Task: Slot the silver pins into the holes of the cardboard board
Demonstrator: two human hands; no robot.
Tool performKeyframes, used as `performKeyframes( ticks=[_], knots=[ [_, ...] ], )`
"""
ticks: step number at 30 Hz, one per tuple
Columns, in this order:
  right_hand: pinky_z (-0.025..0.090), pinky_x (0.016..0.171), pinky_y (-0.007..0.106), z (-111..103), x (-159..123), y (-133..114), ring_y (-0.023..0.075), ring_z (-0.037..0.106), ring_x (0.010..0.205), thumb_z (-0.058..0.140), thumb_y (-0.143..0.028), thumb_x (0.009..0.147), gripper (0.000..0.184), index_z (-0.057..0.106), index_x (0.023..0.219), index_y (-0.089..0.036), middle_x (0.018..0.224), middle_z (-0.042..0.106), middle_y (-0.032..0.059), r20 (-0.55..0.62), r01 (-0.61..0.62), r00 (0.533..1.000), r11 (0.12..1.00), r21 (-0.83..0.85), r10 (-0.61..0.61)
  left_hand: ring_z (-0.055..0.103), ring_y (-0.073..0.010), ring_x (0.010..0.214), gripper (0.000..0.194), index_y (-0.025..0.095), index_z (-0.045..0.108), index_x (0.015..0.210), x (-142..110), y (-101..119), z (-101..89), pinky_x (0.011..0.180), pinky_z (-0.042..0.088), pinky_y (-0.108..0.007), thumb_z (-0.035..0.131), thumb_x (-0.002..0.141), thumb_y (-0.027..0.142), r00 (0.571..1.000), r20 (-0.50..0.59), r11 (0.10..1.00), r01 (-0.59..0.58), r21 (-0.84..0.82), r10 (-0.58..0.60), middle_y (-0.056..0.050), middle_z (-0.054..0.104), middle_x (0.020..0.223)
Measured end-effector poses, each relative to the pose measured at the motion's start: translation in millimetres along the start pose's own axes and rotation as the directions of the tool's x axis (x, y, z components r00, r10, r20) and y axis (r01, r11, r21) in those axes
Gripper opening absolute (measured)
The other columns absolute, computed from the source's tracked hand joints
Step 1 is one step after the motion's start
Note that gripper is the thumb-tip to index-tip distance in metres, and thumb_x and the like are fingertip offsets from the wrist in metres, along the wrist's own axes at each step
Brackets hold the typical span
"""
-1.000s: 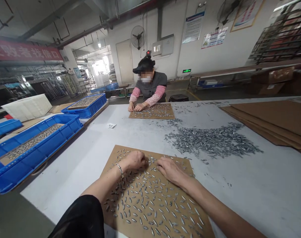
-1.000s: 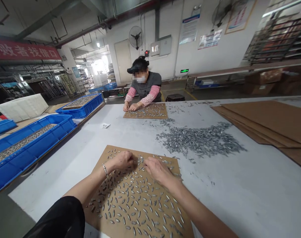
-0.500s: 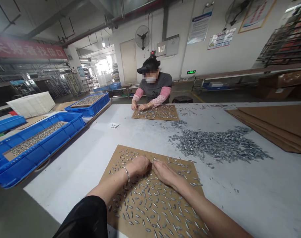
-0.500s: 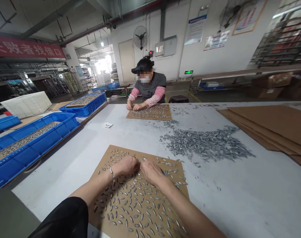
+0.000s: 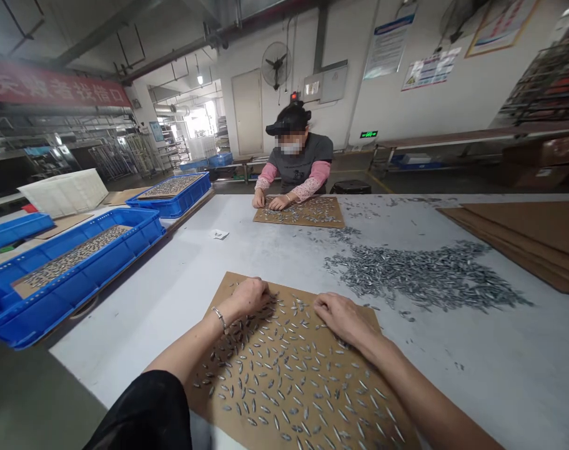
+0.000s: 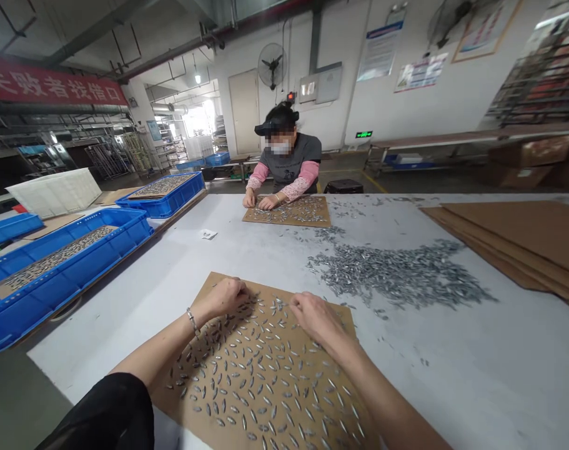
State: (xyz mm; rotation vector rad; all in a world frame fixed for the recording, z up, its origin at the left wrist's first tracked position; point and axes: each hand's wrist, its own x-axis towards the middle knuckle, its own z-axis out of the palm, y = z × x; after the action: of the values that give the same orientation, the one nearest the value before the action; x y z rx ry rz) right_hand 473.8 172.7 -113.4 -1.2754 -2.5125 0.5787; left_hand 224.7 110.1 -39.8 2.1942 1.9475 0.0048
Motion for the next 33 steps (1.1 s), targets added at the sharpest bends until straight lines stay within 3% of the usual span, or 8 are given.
performKeyframes(
  ticks=[3,7,14,21,25,29,33],
  knots=[
    [0.039,0.071,0.03,2.9,-7.0,7.3,0.0209,0.06,0.082,0.046,-0.02,0.098,0.021,0.062,0.085,-0.021,0.091,0.066,0.007,0.044,0.064,0.997,0.997,-0.043,-0.062,0.069,-0.0202,0.08,0.021,0.014,0.077,0.091,5.0,10.3,9.1,0.073,0.049,-0.026,0.056,0.091,0.015,1.0,0.021,1.0,-0.009,-0.015,0.01,-0.011,0.078,0.091],
    [0.039,0.076,0.029,13.9,-7.9,-5.5,0.021,0.061,0.089,0.049,-0.02,0.098,0.02,0.066,0.088,-0.022,0.095,0.065,0.0067,0.086,0.141,0.987,0.986,-0.087,-0.133,0.073,-0.0241,0.092,0.021,0.014,0.078,0.097,17.2,36.5,26.0,0.082,0.054,-0.028,0.059,0.093,0.022,0.998,0.06,1.0,0.004,-0.017,-0.003,-0.015,0.08,0.102],
    [0.037,0.075,0.029,11.0,-0.5,-22.3,0.0208,0.062,0.091,0.05,-0.019,0.099,0.018,0.067,0.097,-0.021,0.1,0.068,0.0082,0.131,0.079,0.989,0.989,-0.125,-0.063,0.076,-0.0291,0.104,0.029,0.01,0.078,0.109,32.9,64.5,42.8,0.087,0.059,-0.032,0.055,0.095,0.02,0.993,0.091,0.997,0.07,0.027,-0.072,-0.021,0.079,0.11],
    [0.034,0.071,0.027,14.5,10.4,-16.5,0.0208,0.063,0.092,0.06,-0.012,0.088,0.009,0.066,0.09,-0.019,0.096,0.07,0.0076,0.145,0.023,0.989,0.998,-0.053,-0.015,0.076,-0.0289,0.101,0.027,0.01,0.077,0.107,37.8,58.7,41.0,0.085,0.06,-0.032,0.055,0.096,0.02,0.996,0.081,0.997,0.033,0.075,-0.04,-0.02,0.078,0.109],
    [0.037,0.075,0.027,19.5,13.2,-11.8,0.0208,0.064,0.093,0.056,-0.015,0.092,0.01,0.065,0.089,-0.019,0.097,0.071,0.0069,0.134,0.051,0.99,0.999,0.002,-0.051,0.073,-0.0295,0.106,0.028,0.01,0.075,0.11,36.5,48.7,42.1,0.09,0.058,-0.035,0.051,0.099,0.019,0.999,0.041,0.994,-0.036,0.1,0.032,-0.02,0.075,0.116],
    [0.039,0.076,0.03,20.2,11.3,-13.1,0.0225,0.065,0.092,0.048,-0.021,0.1,0.018,0.065,0.094,-0.018,0.1,0.07,0.0113,0.168,0.07,0.984,0.993,-0.092,-0.054,0.072,-0.0284,0.104,0.02,0.011,0.076,0.099,31.9,44.6,46.1,0.091,0.056,-0.035,0.056,0.097,0.016,0.988,0.057,0.984,-0.145,0.1,0.14,-0.018,0.075,0.107],
    [0.042,0.08,0.032,17.7,8.7,-19.7,0.0244,0.066,0.095,0.042,-0.024,0.105,0.025,0.065,0.1,-0.018,0.103,0.07,0.0137,0.176,0.086,0.983,0.983,-0.16,-0.057,0.072,-0.0268,0.095,0.022,0.012,0.077,0.094,26.0,39.1,41.8,0.086,0.057,-0.034,0.056,0.097,0.017,0.985,0.041,0.982,-0.169,0.08,0.166,-0.017,0.075,0.104]
  ],
)
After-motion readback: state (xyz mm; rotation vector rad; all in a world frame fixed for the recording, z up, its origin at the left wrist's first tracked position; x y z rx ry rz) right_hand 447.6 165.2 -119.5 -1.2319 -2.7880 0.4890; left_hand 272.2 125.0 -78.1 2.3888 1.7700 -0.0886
